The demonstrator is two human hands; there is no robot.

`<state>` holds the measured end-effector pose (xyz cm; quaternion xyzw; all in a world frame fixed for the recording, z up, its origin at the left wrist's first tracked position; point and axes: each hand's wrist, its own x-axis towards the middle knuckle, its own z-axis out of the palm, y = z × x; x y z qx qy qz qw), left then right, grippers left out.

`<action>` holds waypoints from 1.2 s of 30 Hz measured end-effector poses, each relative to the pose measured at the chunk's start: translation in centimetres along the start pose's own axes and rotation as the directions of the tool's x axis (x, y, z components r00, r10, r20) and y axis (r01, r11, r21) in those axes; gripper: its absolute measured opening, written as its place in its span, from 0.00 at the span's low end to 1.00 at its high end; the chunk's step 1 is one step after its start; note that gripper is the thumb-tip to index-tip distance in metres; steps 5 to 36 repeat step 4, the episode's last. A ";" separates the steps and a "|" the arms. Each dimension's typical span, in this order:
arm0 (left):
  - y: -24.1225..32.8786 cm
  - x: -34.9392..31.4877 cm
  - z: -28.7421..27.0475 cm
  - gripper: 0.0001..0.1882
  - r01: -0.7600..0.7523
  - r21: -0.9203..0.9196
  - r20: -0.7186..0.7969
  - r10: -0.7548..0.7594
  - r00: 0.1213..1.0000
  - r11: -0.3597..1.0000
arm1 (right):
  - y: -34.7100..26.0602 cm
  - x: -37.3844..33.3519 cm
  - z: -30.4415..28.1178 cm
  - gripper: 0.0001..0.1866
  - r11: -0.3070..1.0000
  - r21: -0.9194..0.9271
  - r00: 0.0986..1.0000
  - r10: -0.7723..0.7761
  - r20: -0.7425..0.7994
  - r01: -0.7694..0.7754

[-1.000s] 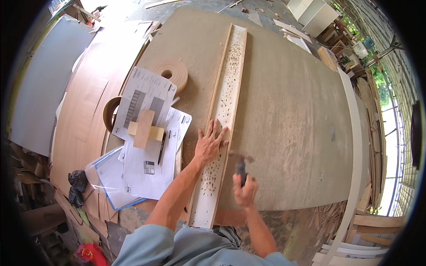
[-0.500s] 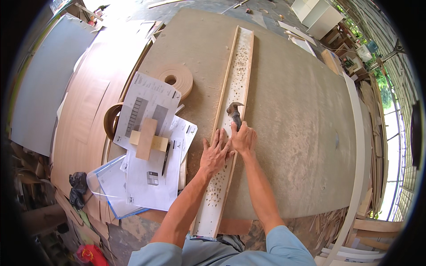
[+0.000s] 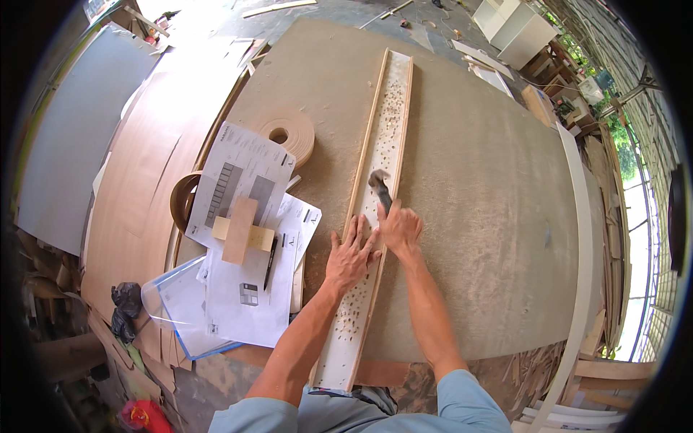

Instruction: The person measures a long piece of wood using a tape measure and marks it with a pencil, then moves a smaller wooden strip and uses a hammer to tap it.

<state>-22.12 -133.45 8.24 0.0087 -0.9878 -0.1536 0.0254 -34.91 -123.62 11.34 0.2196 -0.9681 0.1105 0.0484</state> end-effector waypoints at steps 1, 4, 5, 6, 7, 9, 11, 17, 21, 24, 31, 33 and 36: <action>-0.3 -0.1 -0.1 0.30 0.006 0.006 0.003 -0.006 1.000 1.000 | -0.6 1.0 -1.2 0.24 0.999 0.054 1.000 0.002 0.004 -0.002; -0.4 0.0 -0.3 0.30 0.017 -0.027 0.021 -0.017 1.000 0.999 | -1.6 1.6 -2.6 0.25 0.970 0.243 0.968 0.052 -0.244 0.009; -0.4 0.0 -0.3 0.30 0.017 -0.027 0.021 -0.017 1.000 0.999 | -1.6 1.6 -2.6 0.25 0.970 0.243 0.968 0.052 -0.244 0.009; -0.4 0.0 -0.3 0.30 0.017 -0.027 0.021 -0.017 1.000 0.999 | -1.6 1.6 -2.6 0.25 0.970 0.243 0.968 0.052 -0.244 0.009; -0.4 0.0 -0.3 0.30 0.017 -0.027 0.021 -0.017 1.000 0.999 | -1.6 1.6 -2.6 0.25 0.970 0.243 0.968 0.052 -0.244 0.009; -0.4 0.0 -0.3 0.30 0.017 -0.027 0.021 -0.017 1.000 0.999 | -1.6 1.6 -2.6 0.25 0.970 0.243 0.968 0.052 -0.244 0.009; -0.4 0.0 -0.3 0.30 0.017 -0.027 0.021 -0.017 1.000 0.999 | -1.6 1.6 -2.6 0.25 0.970 0.243 0.968 0.052 -0.244 0.009; -0.4 0.0 -0.3 0.30 0.017 -0.027 0.021 -0.017 1.000 0.999 | -1.6 1.6 -2.6 0.25 0.970 0.243 0.968 0.052 -0.244 0.009; -0.4 0.0 -0.3 0.30 0.017 -0.027 0.021 -0.017 1.000 0.999 | -1.6 1.6 -2.6 0.25 0.970 0.243 0.968 0.052 -0.244 0.009; -0.4 0.0 -0.3 0.30 0.017 -0.027 0.021 -0.017 1.000 0.999 | -1.6 1.6 -2.6 0.25 0.970 0.243 0.968 0.052 -0.244 0.009; -0.4 0.0 -0.3 0.30 0.017 -0.027 0.021 -0.017 1.000 0.999 | -1.6 1.6 -2.6 0.25 0.970 0.243 0.968 0.052 -0.244 0.009; -0.4 0.0 -0.3 0.30 0.017 -0.027 0.021 -0.017 1.000 0.999 | -1.6 1.6 -2.6 0.25 0.970 0.243 0.968 0.052 -0.244 0.009; -0.4 0.0 -0.3 0.30 0.017 -0.027 0.021 -0.017 1.000 0.999 | -1.6 1.6 -2.6 0.25 0.970 0.243 0.968 0.052 -0.244 0.009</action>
